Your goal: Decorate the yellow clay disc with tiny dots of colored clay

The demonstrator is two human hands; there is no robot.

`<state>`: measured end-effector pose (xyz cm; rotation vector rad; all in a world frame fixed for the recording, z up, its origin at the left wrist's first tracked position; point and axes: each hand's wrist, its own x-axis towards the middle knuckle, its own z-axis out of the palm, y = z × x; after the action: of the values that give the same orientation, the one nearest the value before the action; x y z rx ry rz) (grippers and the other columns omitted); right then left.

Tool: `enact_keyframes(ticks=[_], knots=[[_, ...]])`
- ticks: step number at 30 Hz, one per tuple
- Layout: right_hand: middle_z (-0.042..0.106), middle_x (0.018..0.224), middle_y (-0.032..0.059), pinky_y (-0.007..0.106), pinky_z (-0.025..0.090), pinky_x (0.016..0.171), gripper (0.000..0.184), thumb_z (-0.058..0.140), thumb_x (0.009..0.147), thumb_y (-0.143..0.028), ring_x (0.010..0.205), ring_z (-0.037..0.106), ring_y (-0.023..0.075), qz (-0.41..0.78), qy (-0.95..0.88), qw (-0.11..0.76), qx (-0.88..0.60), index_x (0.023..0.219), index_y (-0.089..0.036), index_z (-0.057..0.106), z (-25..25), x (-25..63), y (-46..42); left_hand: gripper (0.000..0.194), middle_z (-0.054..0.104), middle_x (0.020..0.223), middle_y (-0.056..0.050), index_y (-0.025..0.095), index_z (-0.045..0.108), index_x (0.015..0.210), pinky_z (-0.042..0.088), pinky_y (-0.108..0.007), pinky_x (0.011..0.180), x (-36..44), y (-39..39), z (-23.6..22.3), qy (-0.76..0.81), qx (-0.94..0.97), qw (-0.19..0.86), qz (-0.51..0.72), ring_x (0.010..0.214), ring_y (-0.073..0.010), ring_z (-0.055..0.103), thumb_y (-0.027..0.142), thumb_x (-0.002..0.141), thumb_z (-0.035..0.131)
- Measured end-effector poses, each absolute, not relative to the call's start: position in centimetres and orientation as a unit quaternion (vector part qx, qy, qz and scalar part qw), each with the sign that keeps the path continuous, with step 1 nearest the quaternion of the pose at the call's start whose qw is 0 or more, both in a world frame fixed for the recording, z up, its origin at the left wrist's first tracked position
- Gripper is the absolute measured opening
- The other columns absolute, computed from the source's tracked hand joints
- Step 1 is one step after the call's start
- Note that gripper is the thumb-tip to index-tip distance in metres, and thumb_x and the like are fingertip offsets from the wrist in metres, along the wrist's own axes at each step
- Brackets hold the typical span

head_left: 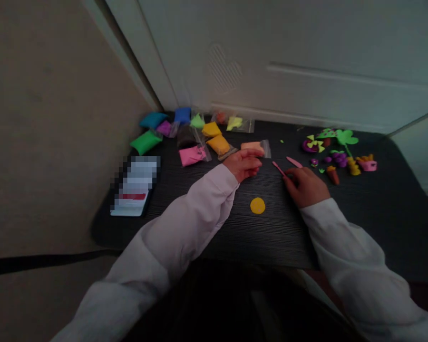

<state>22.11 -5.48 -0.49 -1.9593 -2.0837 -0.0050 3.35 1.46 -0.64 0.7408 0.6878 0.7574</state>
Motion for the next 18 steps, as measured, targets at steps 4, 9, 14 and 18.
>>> enact_keyframes(ticks=[4, 9, 14, 18], knots=[[0.058, 0.092, 0.0071, 0.027, 0.043, 0.07, 0.028, 0.043, 0.077, -0.034, 0.081, 0.055, 0.0162, -0.013, -0.713, 0.141, -0.686, 0.092, -0.018, 0.059, -0.5, 23.6, -5.2, 0.025, 0.05, 0.055, 0.005, 0.017, 0.054, 0.086, 0.04, -0.019, 0.052, 3.2, 1.6, -1.0, 0.352, 0.421, 0.754, 0.36, 0.05, -0.0037, 0.048, 0.012, 0.062, 0.057], [0.058, 0.099, 0.0118, 0.036, 0.039, 0.077, 0.034, 0.043, 0.078, -0.035, 0.092, 0.05, 0.023, -0.062, -0.651, 0.133, -0.745, 0.1, -0.015, 0.059, -0.3, 26.2, -5.1, 0.028, 0.05, 0.058, 0.004, 0.016, 0.051, 0.094, 0.042, -0.022, 0.056, 2.9, 1.3, -1.4, 0.403, 0.565, 0.624, 0.358, 0.052, -0.0047, 0.048, 0.018, 0.066, 0.052], [0.06, 0.093, 0.0073, 0.043, 0.038, 0.076, 0.025, 0.044, 0.079, -0.035, 0.093, 0.049, 0.0249, -0.063, -0.631, 0.099, -0.767, 0.083, -0.02, 0.063, -0.7, 26.0, -5.0, 0.034, 0.058, 0.067, 0.002, 0.019, 0.057, 0.094, 0.042, -0.024, 0.067, 2.7, -0.1, -1.5, 0.441, 0.704, 0.453, 0.324, 0.062, -0.0069, 0.049, 0.016, 0.06, 0.057], [0.053, 0.104, 0.0064, 0.04, 0.042, 0.08, 0.027, 0.044, 0.081, -0.033, 0.094, 0.05, 0.0178, -0.073, -0.613, 0.093, -0.781, 0.101, -0.015, 0.052, -1.0, 25.0, -5.0, 0.03, 0.064, 0.073, 0.0, 0.021, 0.061, 0.09, 0.041, -0.032, 0.081, 2.4, -1.2, -1.4, 0.447, 0.782, 0.335, 0.276, 0.08, -0.0133, 0.053, 0.013, 0.062, 0.056]])
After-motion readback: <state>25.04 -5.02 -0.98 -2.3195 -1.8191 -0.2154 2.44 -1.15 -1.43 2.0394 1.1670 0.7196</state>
